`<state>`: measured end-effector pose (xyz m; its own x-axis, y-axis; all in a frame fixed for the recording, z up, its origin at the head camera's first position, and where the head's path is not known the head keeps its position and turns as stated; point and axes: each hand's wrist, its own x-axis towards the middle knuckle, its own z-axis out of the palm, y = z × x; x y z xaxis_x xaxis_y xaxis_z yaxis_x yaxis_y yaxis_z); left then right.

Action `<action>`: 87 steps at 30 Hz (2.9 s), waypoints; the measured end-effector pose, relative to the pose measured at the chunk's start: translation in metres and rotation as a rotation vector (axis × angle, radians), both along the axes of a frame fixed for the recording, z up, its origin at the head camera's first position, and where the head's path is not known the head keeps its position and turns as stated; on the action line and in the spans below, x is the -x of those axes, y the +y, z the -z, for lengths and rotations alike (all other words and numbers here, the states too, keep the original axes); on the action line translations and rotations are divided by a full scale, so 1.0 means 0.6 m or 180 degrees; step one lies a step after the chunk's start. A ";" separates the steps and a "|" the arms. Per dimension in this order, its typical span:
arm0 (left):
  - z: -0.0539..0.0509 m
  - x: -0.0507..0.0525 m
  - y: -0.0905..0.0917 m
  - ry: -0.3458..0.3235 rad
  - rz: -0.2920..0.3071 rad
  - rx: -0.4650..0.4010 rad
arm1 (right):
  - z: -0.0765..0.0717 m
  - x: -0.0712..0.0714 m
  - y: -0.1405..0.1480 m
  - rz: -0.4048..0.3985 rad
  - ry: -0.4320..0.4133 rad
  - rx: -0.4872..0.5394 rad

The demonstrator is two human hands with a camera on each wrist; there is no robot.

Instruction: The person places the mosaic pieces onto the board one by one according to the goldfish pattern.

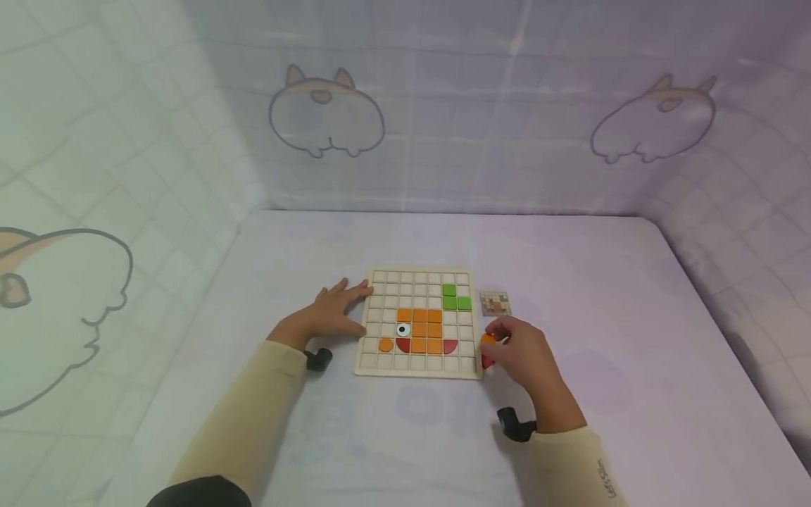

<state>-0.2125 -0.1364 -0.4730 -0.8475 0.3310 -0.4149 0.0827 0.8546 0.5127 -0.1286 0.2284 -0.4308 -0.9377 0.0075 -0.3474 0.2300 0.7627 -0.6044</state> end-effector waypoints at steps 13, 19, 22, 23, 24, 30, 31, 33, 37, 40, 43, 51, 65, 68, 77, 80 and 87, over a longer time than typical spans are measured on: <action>0.012 -0.002 0.042 -0.0059 -0.0006 0.0056 | 0.020 0.066 -0.163 -0.0796 0.0306 0.0195; 0.011 -0.010 0.049 -0.0101 0.0051 0.0071 | 0.045 0.079 -0.208 -0.1186 0.0210 0.0086; 0.008 -0.003 0.068 -0.0067 0.0178 0.0038 | 0.044 0.084 -0.209 -0.1253 0.0250 -0.0184; 0.005 0.001 0.077 -0.0050 0.0265 0.0037 | 0.042 0.084 -0.206 -0.1245 0.0252 -0.0265; 0.003 0.004 0.085 -0.0032 0.0356 0.0040 | 0.040 0.085 -0.203 -0.1235 0.0252 -0.0324; -0.016 0.015 0.105 0.0010 0.0679 0.0143 | 0.029 0.087 -0.201 -0.1156 0.0182 -0.0400; -0.017 0.016 0.106 0.0006 0.0696 0.0139 | 0.030 0.087 -0.203 -0.1138 0.0182 -0.0405; -0.018 0.019 0.106 0.0009 0.0716 0.0138 | 0.034 0.086 -0.204 -0.1104 0.0182 -0.0384; -0.012 0.024 0.099 0.0030 0.0727 0.0220 | 0.038 0.079 -0.203 -0.1125 0.0206 -0.0359; -0.003 0.026 0.090 0.0057 0.0678 0.0287 | 0.033 0.065 -0.191 -0.1090 0.0283 -0.0315; 0.003 0.023 0.076 0.0035 0.0539 0.0293 | 0.016 0.048 -0.157 -0.0883 0.0379 -0.0192; -0.003 0.023 0.048 0.0003 0.0387 0.0381 | 0.005 0.017 0.040 0.0065 0.0361 -0.0487; -0.011 0.028 0.050 0.0046 0.0389 0.0440 | 0.038 -0.001 0.120 0.0346 -0.0140 -0.0725; -0.011 0.028 0.050 0.0023 0.0376 0.0524 | 0.039 -0.002 0.116 0.0395 -0.0185 -0.0703; -0.015 0.028 0.055 0.0033 0.0381 0.0631 | 0.038 -0.001 0.102 0.0460 -0.0086 -0.0652; -0.013 0.029 0.055 0.0029 0.0362 0.0627 | 0.034 -0.002 0.088 0.0435 0.0051 -0.0583; -0.016 0.028 0.056 -0.0045 0.0299 0.0560 | 0.004 0.006 0.019 0.0175 0.0326 -0.0333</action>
<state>-0.2295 -0.1029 -0.4634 -0.8100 0.3295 -0.4851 0.1600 0.9200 0.3578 -0.1323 0.2399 -0.4332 -0.9653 0.0908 -0.2447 0.2143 0.8107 -0.5448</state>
